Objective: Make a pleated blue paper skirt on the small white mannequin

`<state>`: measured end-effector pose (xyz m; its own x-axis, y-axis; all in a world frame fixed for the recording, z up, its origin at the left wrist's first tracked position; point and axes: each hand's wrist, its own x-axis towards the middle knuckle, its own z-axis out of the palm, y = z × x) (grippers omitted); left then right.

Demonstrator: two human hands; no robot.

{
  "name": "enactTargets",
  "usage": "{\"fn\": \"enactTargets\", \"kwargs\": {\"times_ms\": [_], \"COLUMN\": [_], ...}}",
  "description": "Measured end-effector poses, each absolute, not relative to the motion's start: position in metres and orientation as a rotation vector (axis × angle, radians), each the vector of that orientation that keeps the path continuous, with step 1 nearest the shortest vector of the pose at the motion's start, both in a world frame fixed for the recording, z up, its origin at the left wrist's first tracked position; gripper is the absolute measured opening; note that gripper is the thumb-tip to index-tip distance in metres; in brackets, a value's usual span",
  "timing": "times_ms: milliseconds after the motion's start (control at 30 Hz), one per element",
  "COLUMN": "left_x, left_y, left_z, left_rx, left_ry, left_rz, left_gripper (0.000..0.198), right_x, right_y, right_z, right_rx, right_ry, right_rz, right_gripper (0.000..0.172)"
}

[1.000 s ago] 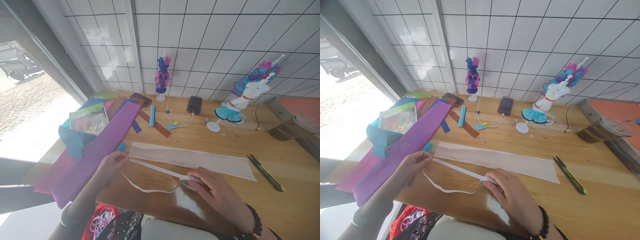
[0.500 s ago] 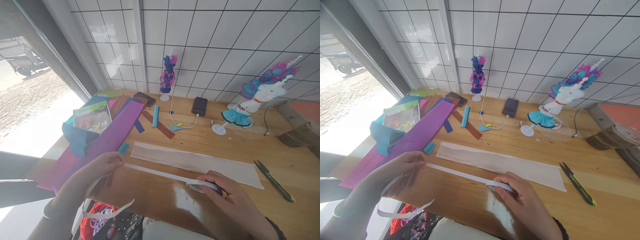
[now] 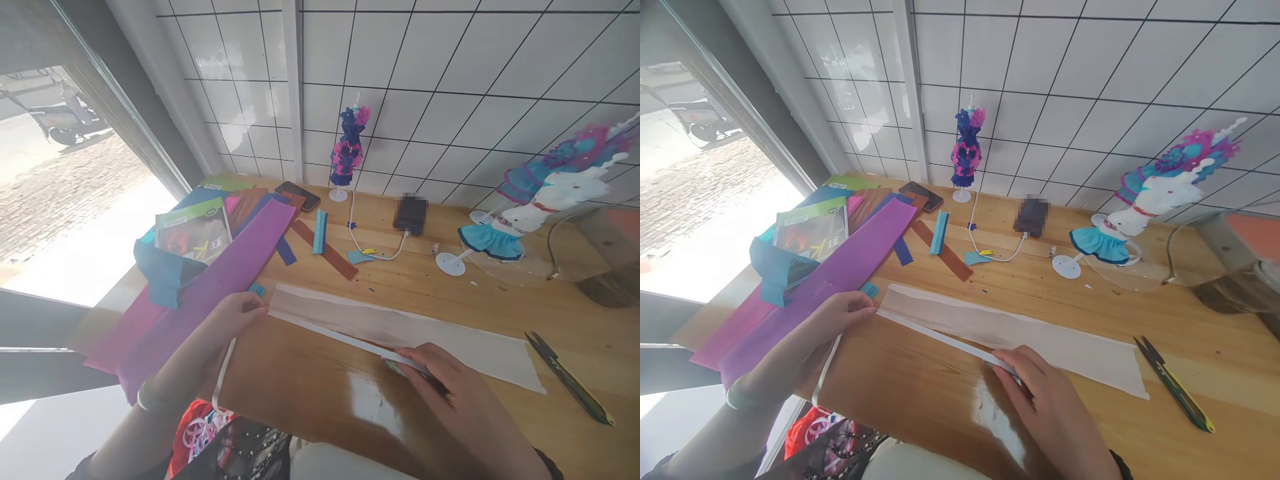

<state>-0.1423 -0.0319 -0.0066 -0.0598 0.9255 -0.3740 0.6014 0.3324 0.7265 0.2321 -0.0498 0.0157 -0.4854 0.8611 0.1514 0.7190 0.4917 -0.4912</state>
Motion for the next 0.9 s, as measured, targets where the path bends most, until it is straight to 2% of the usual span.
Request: {"fn": "enactTargets", "kwargs": {"times_ms": [333,900], "left_x": [-0.145,-0.146], "left_y": [-0.023,-0.019], "left_z": [-0.011,-0.012], "left_rx": [1.407,1.415], "left_ry": [1.873,1.902], "left_rz": [0.419,0.315], "left_gripper": [0.028,0.029], "right_x": [0.228,0.231], "right_y": [-0.051,-0.053], "right_z": [0.013,0.014], "right_rx": [-1.461,-1.574], "right_ry": [-2.330,-2.357], "right_rz": [0.300,0.391], "right_gripper": [0.015,0.020]}}
